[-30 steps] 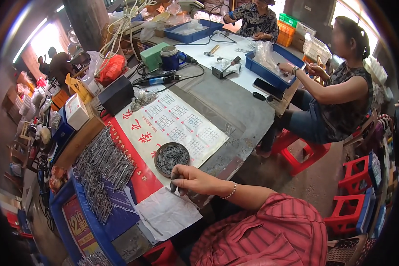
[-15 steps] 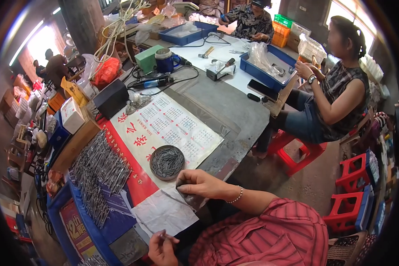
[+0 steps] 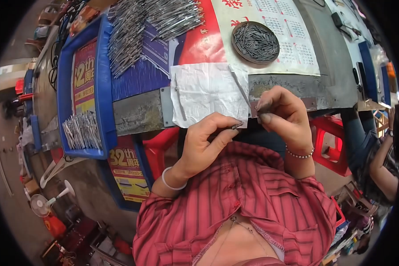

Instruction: Assembling small metal components on a workbench in a workshop setting.

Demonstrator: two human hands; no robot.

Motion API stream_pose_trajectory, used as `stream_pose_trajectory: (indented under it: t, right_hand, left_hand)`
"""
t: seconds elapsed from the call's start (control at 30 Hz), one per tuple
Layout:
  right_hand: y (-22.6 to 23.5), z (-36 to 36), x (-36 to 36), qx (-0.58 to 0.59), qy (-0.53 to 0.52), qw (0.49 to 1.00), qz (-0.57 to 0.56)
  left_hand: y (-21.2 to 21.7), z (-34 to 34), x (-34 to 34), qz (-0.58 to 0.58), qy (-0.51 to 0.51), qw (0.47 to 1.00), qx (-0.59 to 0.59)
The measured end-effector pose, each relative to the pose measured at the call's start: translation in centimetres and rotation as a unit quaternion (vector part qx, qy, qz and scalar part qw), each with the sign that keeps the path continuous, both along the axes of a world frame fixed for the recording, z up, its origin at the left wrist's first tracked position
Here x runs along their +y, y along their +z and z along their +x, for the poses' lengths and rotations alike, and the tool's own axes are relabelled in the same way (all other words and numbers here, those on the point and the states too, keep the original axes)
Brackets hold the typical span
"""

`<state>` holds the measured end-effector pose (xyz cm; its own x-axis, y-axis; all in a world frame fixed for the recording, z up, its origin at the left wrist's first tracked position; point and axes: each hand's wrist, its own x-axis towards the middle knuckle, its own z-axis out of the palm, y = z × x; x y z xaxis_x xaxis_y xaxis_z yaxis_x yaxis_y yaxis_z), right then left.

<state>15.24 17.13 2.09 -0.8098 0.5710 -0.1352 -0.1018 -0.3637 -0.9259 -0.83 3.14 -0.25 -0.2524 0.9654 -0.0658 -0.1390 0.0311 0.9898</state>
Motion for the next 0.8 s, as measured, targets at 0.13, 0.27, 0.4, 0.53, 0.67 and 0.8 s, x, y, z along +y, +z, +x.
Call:
stream_pose_trajectory:
  t: [0.13, 0.27, 0.4, 0.53, 0.67, 0.8]
  right_hand:
    - [0.0, -0.4, -0.4, 0.005, 0.013, 0.999, -0.03]
    - [0.1, -0.6, -0.6, 0.005, 0.019, 0.999, -0.032]
    - [-0.3, -0.8, -0.4, 0.011, 0.035, 0.999, -0.032]
    - [-0.6, -0.9, -0.2, 0.013, 0.041, 0.999, -0.027]
    - [-0.6, -1.0, -0.2, 0.011, 0.028, 0.999, -0.045]
    - [-0.5, -1.0, -0.1, 0.017, 0.044, 0.998, -0.053]
  left_hand:
    - [-0.3, -0.1, -0.2, 0.015, -0.009, 0.999, 0.042]
    - [-0.4, -0.3, 0.0, 0.029, -0.019, 0.997, 0.073]
    - [-0.6, -0.5, 0.1, 0.055, -0.043, 0.993, 0.093]
    - [-0.5, -0.7, 0.5, 0.058, -0.042, 0.992, 0.102]
    - [-0.5, -0.8, 0.6, 0.068, -0.041, 0.991, 0.108]
    - [-0.5, -0.9, 0.6, 0.074, -0.04, 0.989, 0.119]
